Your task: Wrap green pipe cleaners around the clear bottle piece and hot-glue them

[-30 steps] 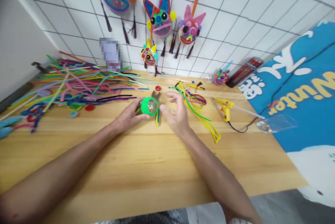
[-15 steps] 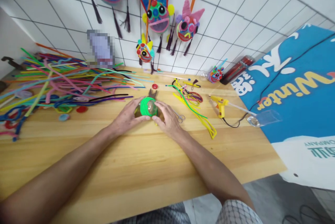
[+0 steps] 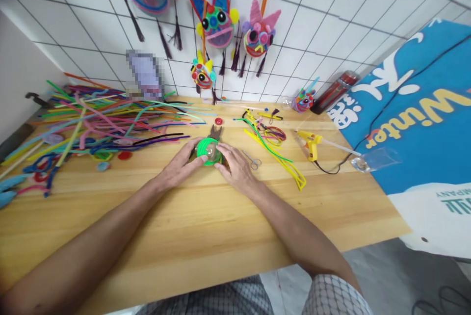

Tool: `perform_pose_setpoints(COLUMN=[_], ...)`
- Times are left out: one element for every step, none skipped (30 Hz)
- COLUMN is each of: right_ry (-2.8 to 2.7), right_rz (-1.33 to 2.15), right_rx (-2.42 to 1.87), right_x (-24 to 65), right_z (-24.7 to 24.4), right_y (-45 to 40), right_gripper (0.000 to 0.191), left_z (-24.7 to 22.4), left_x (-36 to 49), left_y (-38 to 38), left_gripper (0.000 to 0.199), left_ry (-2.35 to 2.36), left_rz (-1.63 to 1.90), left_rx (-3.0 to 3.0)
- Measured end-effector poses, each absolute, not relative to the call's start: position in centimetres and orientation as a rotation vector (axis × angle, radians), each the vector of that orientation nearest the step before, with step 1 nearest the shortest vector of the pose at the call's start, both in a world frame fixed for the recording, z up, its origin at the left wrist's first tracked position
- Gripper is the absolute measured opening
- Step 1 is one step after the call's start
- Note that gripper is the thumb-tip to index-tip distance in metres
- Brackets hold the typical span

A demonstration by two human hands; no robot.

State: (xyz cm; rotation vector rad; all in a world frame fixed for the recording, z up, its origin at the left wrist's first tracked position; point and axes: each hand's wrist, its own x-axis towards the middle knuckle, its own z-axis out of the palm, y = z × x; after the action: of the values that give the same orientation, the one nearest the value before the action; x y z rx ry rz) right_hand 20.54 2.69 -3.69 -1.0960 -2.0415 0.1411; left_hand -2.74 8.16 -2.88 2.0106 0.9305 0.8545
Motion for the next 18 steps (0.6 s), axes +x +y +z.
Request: perform_pose_setpoints(right_ry=[-2.043,-2.043,-2.040,-2.035,-2.029,-2.023,-2.016,-2.012,-2.010,-2.009,-2.009,-2.007,-2.006,-2.004,-2.003,-2.002,-2.001,-2.000], right_rz=[0.138,0.137,0.138,0.139,0.141,0.143,0.145,0.148,0.151,0.152,0.152,0.150,0.146,0.141,0.137,0.137,0.138,0.141], right_rx=[-1.092,-1.090,-1.090,-1.093,-1.097,-1.099,-1.100,-1.099,-1.096,-1.090,-1.085,-1.080,-1.078,-1.076,-1.074,-1.073,-1.071,-1.067], right_x=[20.48,20.43,20.38,20.34,20.31,20.28,20.25,20.22,20.20,20.17,20.13,20.10,20.06,20.03,19.99,19.96,19.94,19.93], right_z=[-3.67,-3.67,-3.67,-3.68,-3.71,-3.73,-3.76,-3.80,-3.84,-3.89,-3.96,-4.04,-4.13,-4.24,-4.35,-4.45,-4.55,-4.63], right_y=[2.67,2.64,2.62,2.60,2.59,2.59,2.61,2.63,2.67,2.71,2.77,2.84,2.91,2.99,3.06,3.12,3.17,3.22], right_gripper=[0.053,0.053,0.053,0.052,0.052,0.051,0.051,0.050,0.049,0.049,0.049,0.049,0.049,0.050,0.050,0.051,0.052,0.052], left_z=[-2.85,-2.84,-2.85,-2.88,-2.92,-2.98,-3.04,-3.08,-3.12,-3.15,-3.17,-3.19,-3.20,-3.23,-3.27,-3.31,-3.36,-3.42], left_x=[-2.71,-2.68,-2.63,-2.58,-2.52,-2.46,-2.40,-2.34,-2.30,-2.27,-2.25,-2.25,-2.25,-2.27,-2.30,-2.33,-2.36,-2.39], left_y=[8.15,8.14,8.15,8.16,8.19,8.21,8.24,8.26,8.28,8.28,8.28,8.28,8.27,8.26,8.26,8.26,8.27,8.28], left_gripper=[0.063,0.062,0.062,0.062,0.062,0.062,0.062,0.062,0.062,0.062,0.062,0.063,0.063,0.064,0.064,0.065,0.065,0.067], left_ry=[0.925,0.919,0.912,0.905,0.900,0.897,0.897,0.902,0.911,0.920,0.930,0.939,0.947,0.952,0.956,0.960,0.965,0.971], left_rz=[0.860,0.864,0.869,0.878,0.890,0.899,0.907,0.912,0.911,0.905,0.897,0.890,0.884,0.879,0.875,0.871,0.867,0.863], left_rx=[2.000,1.994,1.994,1.999,2.008,2.019,2.030,2.039,2.048,2.054,2.059,2.064,2.069,2.076,2.084,2.092,2.100,2.104])
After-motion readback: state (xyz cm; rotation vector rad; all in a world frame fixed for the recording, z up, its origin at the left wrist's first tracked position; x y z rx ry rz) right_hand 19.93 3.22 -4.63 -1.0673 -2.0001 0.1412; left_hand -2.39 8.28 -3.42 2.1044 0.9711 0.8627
